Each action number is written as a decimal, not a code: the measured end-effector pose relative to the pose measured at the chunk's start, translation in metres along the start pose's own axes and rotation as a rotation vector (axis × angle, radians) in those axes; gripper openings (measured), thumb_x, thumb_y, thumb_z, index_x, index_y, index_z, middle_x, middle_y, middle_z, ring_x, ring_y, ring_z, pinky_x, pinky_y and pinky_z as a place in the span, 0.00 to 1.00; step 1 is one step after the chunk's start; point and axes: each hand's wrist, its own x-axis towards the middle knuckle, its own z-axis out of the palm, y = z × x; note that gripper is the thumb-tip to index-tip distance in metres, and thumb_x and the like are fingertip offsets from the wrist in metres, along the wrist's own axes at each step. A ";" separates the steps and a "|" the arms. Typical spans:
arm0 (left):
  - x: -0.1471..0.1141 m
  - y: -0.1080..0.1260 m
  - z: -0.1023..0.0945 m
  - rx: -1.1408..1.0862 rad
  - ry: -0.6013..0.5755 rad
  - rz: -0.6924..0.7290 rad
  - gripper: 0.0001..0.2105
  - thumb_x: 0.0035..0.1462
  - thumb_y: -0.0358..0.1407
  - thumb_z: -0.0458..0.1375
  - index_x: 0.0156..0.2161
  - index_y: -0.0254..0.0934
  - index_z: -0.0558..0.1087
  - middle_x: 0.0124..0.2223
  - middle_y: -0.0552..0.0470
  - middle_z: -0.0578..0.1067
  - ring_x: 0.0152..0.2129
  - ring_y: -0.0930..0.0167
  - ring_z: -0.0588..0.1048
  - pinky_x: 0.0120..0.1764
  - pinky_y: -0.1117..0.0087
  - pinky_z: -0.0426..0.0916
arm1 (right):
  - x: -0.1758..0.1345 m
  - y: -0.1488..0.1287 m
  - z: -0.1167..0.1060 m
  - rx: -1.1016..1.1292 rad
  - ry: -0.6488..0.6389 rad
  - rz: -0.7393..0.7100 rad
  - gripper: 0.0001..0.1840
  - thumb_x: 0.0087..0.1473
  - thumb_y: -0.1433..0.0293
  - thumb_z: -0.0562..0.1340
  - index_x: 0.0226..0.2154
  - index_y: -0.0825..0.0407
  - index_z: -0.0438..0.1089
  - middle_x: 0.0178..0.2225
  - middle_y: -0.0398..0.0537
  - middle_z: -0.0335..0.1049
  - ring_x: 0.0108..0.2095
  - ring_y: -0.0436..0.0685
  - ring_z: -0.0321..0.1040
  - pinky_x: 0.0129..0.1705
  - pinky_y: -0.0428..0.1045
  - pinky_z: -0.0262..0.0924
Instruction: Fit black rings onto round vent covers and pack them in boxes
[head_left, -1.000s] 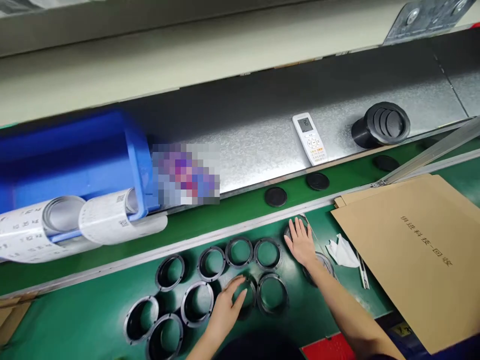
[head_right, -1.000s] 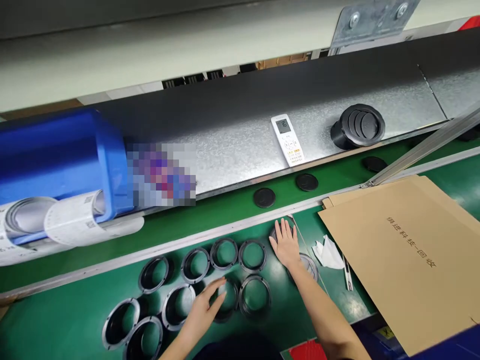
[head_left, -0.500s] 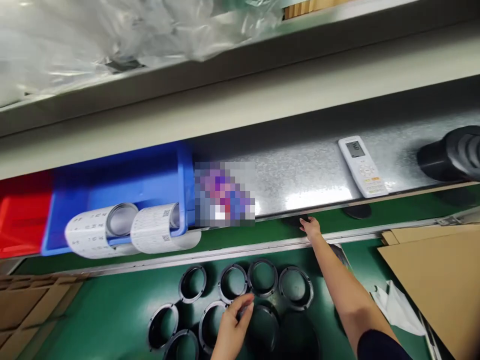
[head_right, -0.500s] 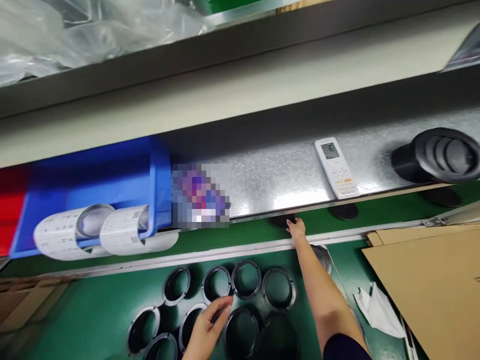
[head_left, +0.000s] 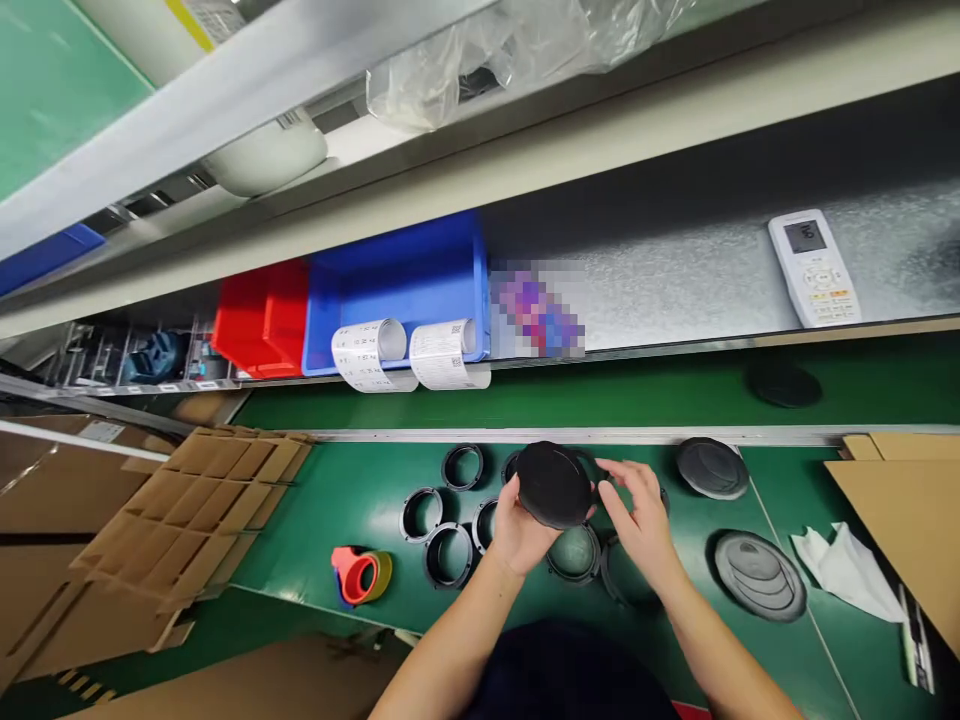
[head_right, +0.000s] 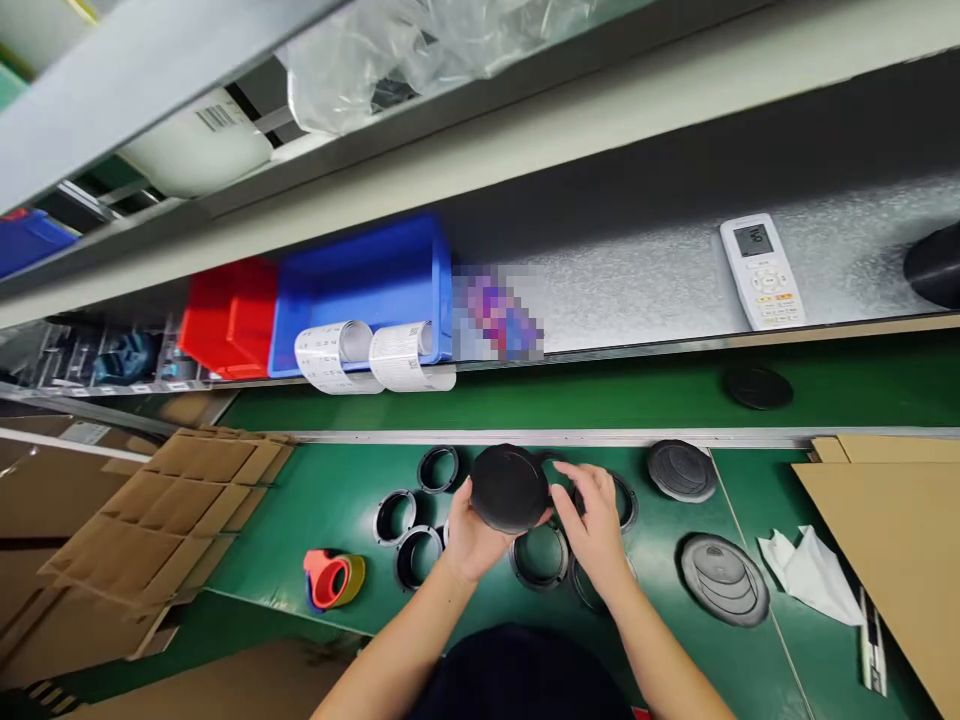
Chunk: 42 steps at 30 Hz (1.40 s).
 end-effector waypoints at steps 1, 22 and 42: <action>-0.008 -0.001 0.003 -0.020 -0.016 -0.012 0.27 0.57 0.51 0.61 0.58 0.42 0.69 0.61 0.45 0.69 0.61 0.50 0.62 0.62 0.41 0.52 | 0.003 -0.005 -0.006 -0.091 -0.050 -0.149 0.21 0.64 0.52 0.56 0.51 0.43 0.72 0.47 0.53 0.65 0.50 0.65 0.61 0.54 0.64 0.61; -0.086 -0.030 0.028 0.015 -0.174 -0.121 0.43 0.51 0.55 0.63 0.68 0.51 0.52 0.61 0.40 0.67 0.53 0.45 0.69 0.54 0.36 0.58 | -0.054 -0.047 -0.028 0.178 -0.367 -0.233 0.30 0.69 0.49 0.44 0.48 0.43 0.76 0.59 0.51 0.58 0.61 0.66 0.55 0.64 0.66 0.52; -0.054 -0.041 0.010 0.014 0.246 -0.263 0.23 0.63 0.51 0.52 0.48 0.32 0.75 0.45 0.42 0.79 0.43 0.61 0.77 0.46 0.62 0.71 | -0.075 -0.007 -0.026 -0.334 -0.509 -0.562 0.34 0.64 0.53 0.59 0.68 0.41 0.54 0.71 0.51 0.39 0.69 0.70 0.36 0.68 0.71 0.39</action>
